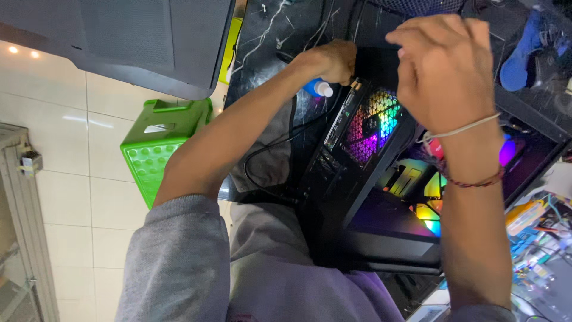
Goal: The person works inside an open computer case, connecting internal cables and adjusting components. They then plug a power cable into the back of the case, causing the internal RGB fans to light up. Finally, they connect a monitor cable to the back of the case.
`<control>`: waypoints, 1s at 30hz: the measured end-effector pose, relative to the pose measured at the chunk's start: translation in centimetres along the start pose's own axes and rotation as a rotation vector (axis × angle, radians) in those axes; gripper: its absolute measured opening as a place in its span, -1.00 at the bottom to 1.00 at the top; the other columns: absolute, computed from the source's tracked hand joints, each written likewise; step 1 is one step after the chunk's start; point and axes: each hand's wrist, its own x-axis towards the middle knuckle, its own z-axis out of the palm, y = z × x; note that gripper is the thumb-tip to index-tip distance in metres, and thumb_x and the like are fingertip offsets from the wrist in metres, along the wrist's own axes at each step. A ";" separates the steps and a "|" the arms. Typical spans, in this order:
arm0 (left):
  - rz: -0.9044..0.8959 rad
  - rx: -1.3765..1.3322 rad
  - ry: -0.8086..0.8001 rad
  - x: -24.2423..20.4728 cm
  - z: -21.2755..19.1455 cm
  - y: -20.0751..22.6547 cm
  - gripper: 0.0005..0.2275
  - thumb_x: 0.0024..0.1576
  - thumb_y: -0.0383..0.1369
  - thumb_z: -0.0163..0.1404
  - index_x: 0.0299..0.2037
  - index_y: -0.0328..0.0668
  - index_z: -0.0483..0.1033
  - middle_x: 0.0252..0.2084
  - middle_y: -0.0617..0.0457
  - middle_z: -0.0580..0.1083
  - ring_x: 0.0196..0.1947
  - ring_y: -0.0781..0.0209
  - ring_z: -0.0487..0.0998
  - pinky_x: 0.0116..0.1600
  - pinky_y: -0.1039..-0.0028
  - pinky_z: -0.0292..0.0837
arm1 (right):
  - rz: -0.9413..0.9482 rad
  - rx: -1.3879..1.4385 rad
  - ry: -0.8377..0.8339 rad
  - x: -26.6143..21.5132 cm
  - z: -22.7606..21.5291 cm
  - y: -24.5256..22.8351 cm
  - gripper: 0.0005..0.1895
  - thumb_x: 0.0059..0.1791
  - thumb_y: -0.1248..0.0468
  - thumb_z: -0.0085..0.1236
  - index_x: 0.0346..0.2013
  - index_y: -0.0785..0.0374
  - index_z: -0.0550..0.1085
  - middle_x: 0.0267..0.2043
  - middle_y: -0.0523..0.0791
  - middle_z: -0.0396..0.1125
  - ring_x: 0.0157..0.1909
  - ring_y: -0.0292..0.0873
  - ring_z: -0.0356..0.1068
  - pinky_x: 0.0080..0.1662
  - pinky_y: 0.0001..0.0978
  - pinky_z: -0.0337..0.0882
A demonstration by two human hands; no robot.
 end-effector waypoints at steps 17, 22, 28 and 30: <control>-0.093 -0.509 0.052 -0.7 0.2 -1.8 -0.75 0.11 -0.36 0.42 -0.01 -0.03 0.78 -0.35 0.11 0.66 -0.38 0.38 0.63 -0.30 0.56 0.56 | 0.073 -0.495 -0.351 0.1 6.3 3.7 -0.64 0.39 -0.10 0.14 -0.22 -0.24 0.70 -0.51 -0.25 0.48 -0.33 -0.07 0.60 0.04 -0.23 0.49; -0.089 -0.445 0.081 -0.2 0.5 -1.6 -0.84 0.09 -0.32 0.44 -0.17 0.01 0.79 -0.43 0.17 0.66 -0.47 0.45 0.65 -0.33 0.56 0.58 | 0.123 -0.518 -0.261 -0.3 7.3 3.5 -0.69 0.33 -0.16 0.18 -0.17 -0.25 0.72 -0.50 -0.13 0.47 -0.40 -0.01 0.56 -0.06 -0.21 0.51; -0.075 -0.427 0.091 0.7 0.6 -1.2 -0.80 0.03 -0.37 0.49 -0.18 -0.08 0.77 -0.31 0.18 0.73 -0.42 0.46 0.74 -0.30 0.64 0.72 | 0.145 -0.509 -0.204 -0.3 7.5 3.1 -0.70 0.30 -0.14 0.21 -0.23 -0.22 0.70 -0.54 -0.19 0.42 -0.42 -0.06 0.54 -0.06 -0.24 0.51; -0.081 -0.437 0.108 1.0 0.6 -1.4 -0.82 0.01 -0.38 0.51 -0.26 -0.07 0.77 -0.36 0.17 0.72 -0.46 0.45 0.74 -0.35 0.64 0.72 | 0.163 -0.489 -0.196 0.0 7.6 2.9 -0.70 0.28 -0.13 0.23 -0.26 -0.21 0.69 -0.55 -0.17 0.42 -0.43 -0.03 0.53 -0.10 -0.21 0.52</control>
